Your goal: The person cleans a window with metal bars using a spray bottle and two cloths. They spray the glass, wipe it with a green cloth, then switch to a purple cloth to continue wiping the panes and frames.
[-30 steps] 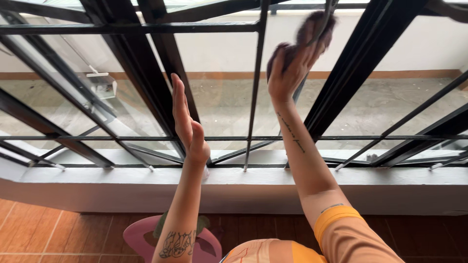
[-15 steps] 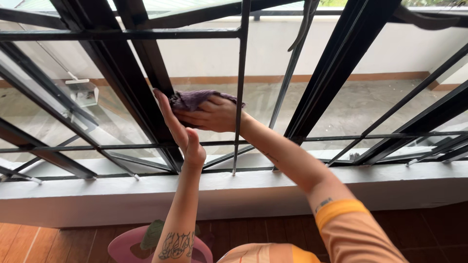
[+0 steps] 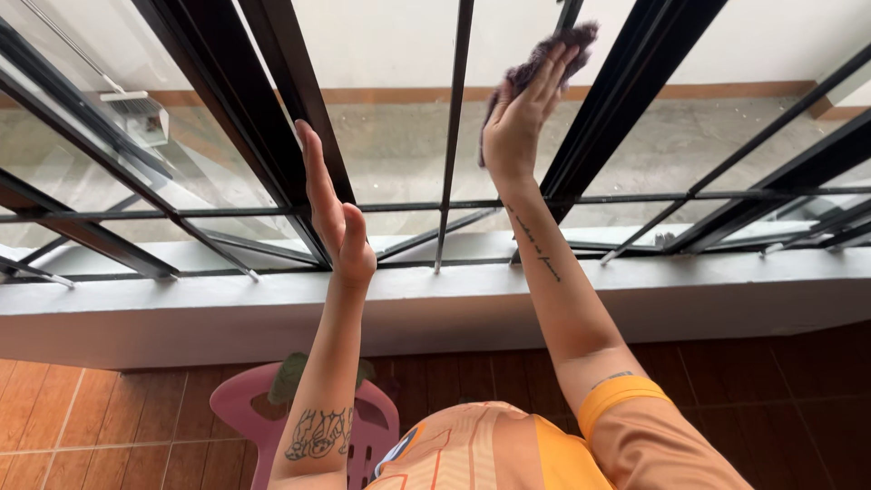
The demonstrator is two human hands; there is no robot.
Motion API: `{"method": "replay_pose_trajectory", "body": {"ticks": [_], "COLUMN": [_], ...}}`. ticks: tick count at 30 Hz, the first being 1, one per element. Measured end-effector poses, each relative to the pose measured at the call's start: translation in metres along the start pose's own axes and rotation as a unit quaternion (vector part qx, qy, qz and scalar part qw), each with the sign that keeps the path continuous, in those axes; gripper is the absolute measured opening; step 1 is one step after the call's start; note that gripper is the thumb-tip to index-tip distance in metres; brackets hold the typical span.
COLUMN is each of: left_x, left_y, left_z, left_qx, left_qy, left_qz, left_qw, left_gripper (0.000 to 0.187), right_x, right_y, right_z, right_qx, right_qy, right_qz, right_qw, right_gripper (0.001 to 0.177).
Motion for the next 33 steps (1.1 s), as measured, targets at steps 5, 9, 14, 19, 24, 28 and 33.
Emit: {"method": "replay_pose_trajectory", "body": {"ticks": [5, 9, 14, 19, 24, 28, 33], "left_x": [-0.004, -0.003, 0.005, 0.007, -0.001, -0.009, -0.010], "left_y": [0.010, 0.017, 0.017, 0.016, 0.021, 0.026, 0.029], "left_z": [-0.004, -0.005, 0.000, 0.007, 0.024, 0.053, 0.058], "left_qx": [-0.011, -0.029, -0.016, 0.017, -0.028, -0.131, -0.132], "left_qy": [0.005, 0.015, -0.008, -0.057, -0.031, 0.029, 0.027], "left_qz": [0.008, 0.001, 0.009, 0.003, -0.017, -0.015, 0.007], "left_qw": [1.000, 0.999, 1.000, 0.998, 0.999, 0.991, 0.991], "left_gripper": [0.079, 0.077, 0.078, 0.078, 0.081, 0.088, 0.093], "right_x": [-0.050, -0.109, -0.124, -0.081, -0.016, 0.007, 0.067], "right_y": [0.009, 0.069, 0.167, 0.178, 0.086, 0.056, 0.131], "right_z": [-0.006, 0.050, 0.017, -0.030, -0.041, -0.031, 0.005], "right_qx": [0.078, -0.056, -0.025, -0.069, -0.063, -0.054, -0.176], "right_qy": [-0.105, -0.217, -0.235, -0.121, -0.159, -0.071, -0.035], "right_qz": [-0.049, -0.073, 0.007, 0.017, -0.112, -0.165, 0.062], "right_qw": [0.990, 0.972, 0.972, 0.990, 0.979, 0.982, 0.982], "right_gripper": [0.046, 0.045, 0.050, 0.046, 0.049, 0.052, 0.040]}}
Point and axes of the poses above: each hand's wrist, its own y-axis away from the middle knuckle, its own x-axis out of the palm, z = x × y, the point moved 8 cm from there along -y, towards the middle knuckle, and after that the axes turned 15 degrees about -z, right-handed, at the moved point
